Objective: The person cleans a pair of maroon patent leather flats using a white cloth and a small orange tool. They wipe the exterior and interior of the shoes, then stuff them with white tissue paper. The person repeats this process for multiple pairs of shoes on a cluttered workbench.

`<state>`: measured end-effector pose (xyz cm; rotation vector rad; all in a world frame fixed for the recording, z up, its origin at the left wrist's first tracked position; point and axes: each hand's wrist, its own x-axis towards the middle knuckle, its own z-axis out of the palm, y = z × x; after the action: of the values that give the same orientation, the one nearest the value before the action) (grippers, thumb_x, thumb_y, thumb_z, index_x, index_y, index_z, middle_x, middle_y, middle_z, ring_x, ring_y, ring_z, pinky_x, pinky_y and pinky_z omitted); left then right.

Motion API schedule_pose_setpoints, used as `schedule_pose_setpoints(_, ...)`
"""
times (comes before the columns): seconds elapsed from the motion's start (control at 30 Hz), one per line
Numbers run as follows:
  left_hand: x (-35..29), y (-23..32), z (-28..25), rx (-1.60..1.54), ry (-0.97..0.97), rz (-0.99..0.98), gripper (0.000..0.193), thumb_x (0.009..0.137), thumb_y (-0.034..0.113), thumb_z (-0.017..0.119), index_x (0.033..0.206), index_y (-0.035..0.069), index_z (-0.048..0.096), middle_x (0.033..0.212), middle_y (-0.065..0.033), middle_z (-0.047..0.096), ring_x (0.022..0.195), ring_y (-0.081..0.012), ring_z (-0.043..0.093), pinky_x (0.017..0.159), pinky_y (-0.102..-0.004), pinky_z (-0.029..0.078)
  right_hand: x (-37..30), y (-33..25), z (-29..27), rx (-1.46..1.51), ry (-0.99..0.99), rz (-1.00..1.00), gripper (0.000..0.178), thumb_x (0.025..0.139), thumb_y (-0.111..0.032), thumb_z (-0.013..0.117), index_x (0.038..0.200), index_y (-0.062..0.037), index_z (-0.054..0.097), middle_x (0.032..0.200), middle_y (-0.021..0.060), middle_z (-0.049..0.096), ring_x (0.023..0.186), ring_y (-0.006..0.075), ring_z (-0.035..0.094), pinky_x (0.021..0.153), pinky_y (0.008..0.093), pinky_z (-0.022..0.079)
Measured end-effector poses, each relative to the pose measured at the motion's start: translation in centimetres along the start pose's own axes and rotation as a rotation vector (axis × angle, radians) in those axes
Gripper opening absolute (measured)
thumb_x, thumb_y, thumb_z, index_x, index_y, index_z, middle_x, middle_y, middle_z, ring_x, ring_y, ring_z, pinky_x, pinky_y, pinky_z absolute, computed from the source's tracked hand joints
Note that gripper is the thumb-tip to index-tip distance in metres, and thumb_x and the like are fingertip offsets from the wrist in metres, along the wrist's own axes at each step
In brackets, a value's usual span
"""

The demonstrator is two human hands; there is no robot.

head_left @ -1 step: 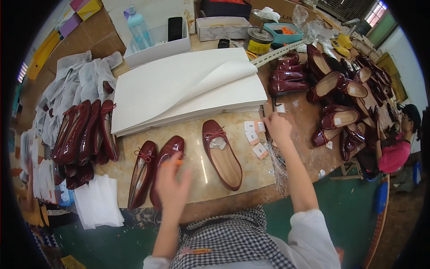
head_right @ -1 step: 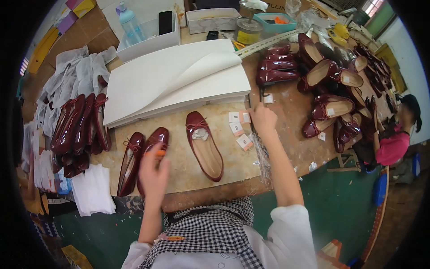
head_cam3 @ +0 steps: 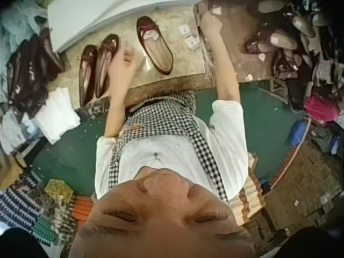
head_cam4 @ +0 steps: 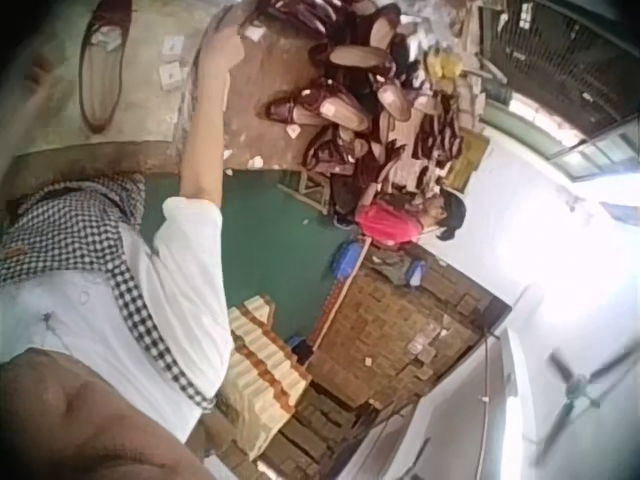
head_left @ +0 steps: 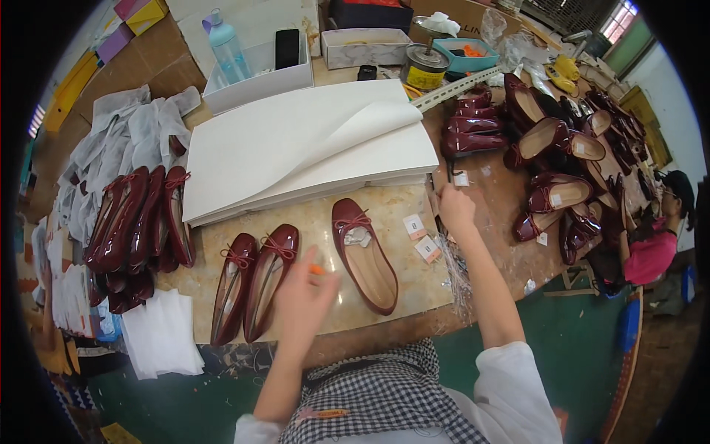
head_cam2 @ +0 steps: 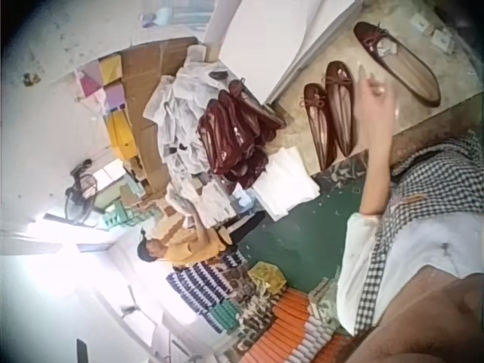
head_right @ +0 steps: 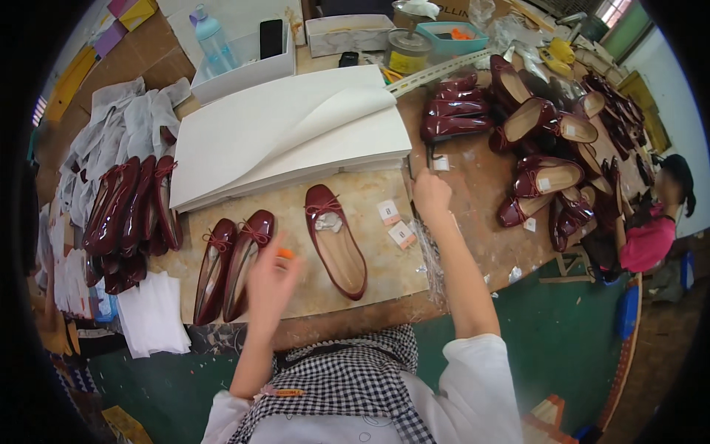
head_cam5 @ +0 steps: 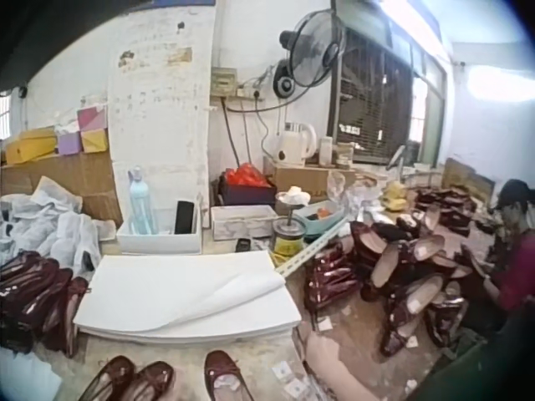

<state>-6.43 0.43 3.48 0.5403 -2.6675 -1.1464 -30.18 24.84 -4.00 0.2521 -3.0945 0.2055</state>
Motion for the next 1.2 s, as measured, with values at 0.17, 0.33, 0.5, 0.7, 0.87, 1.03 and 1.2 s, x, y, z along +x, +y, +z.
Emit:
schedule_pose_setpoints(0.17,2.2,-2.4,5.2,-0.168,-0.100,-0.092,0.055,0.081,0.014,0.060,0.132,-0.002,0.049,0.068,-0.0080,0.065,0.058,-0.0250,0.062,0.060,-0.0374,0.050,1.2,2.0,-1.5,0.524,-0.142,0.015,0.027,0.084,-0.023,0.061,0.086,0.0045,0.064,0.081,0.0213,0.068,0.075,0.0284,0.069,0.062,0.0383,0.053)
schedule_pose_setpoints(0.33,-1.0,-5.4,5.2,-1.308,-0.427,-0.490,0.055,0.091,0.029,0.047,0.134,-0.005,0.043,0.116,-0.0182,0.060,0.092,-0.0273,0.064,0.081,-0.0378,0.053,-4.2,0.9,-9.7,1.619,-0.266,0.193,0.024,0.092,-0.014,0.055,0.109,0.0027,0.056,0.090,0.0134,0.069,0.070,0.0132,0.065,0.055,0.0242,0.048)
schedule_pose_setpoints(0.5,-1.4,-3.2,3.7,-1.649,-0.351,-0.563,0.059,0.095,0.041,0.037,0.136,-0.001,0.040,0.124,-0.0240,0.056,0.109,-0.0301,0.059,0.091,-0.0394,0.050,-8.8,-4.5,-12.4,1.879,-0.260,0.199,0.025,0.092,-0.012,0.056,0.114,-0.0005,0.057,0.094,0.0083,0.065,0.061,0.0091,0.056,0.054,0.0209,0.044)
schedule_pose_setpoints(0.7,-0.9,-4.4,1.6,-1.407,0.055,-0.524,0.056,0.094,0.041,0.042,0.133,0.001,0.045,0.126,-0.0162,0.056,0.114,-0.0257,0.057,0.096,-0.0392,0.046,-16.0,-11.7,-11.1,1.005,-0.333,-0.366,0.042,0.091,-0.009,0.056,0.133,-0.0110,0.051,0.071,0.0095,0.059,0.058,0.0157,0.057,0.057,0.0310,0.048)
schedule_pose_setpoints(0.87,-1.7,-6.1,1.3,-1.324,0.123,-0.378,0.055,0.094,0.040,0.042,0.132,0.001,0.044,0.126,-0.0154,0.056,0.113,-0.0242,0.056,0.097,-0.0373,0.044,-16.8,-13.9,-10.6,0.904,-0.423,-0.475,0.042,0.091,-0.010,0.056,0.133,-0.0103,0.052,0.059,0.0072,0.051,0.053,0.0158,0.054,0.054,0.0285,0.044)
schedule_pose_setpoints(1.03,-2.0,-6.4,1.2,-1.187,0.187,-0.212,0.054,0.094,0.036,0.042,0.134,0.000,0.040,0.124,-0.0135,0.054,0.112,-0.0212,0.053,0.096,-0.0336,0.041,-17.0,-15.1,-11.1,1.024,-0.573,-0.305,0.036,0.091,-0.014,0.058,0.126,-0.0089,0.058,0.051,0.0085,0.045,0.044,0.0126,0.045,0.047,0.0295,0.038)
schedule_pose_setpoints(1.2,-2.4,-6.2,0.6,-1.165,0.171,-0.158,0.060,0.093,0.035,0.044,0.139,-0.003,0.034,0.130,-0.0147,0.049,0.119,-0.0214,0.046,0.102,-0.0327,0.034,-16.7,-15.5,-11.3,1.005,-0.634,-0.312,0.036,0.091,-0.013,0.059,0.126,-0.0078,0.059,0.051,0.0026,0.037,0.045,0.0096,0.028,0.043,0.0266,0.028)
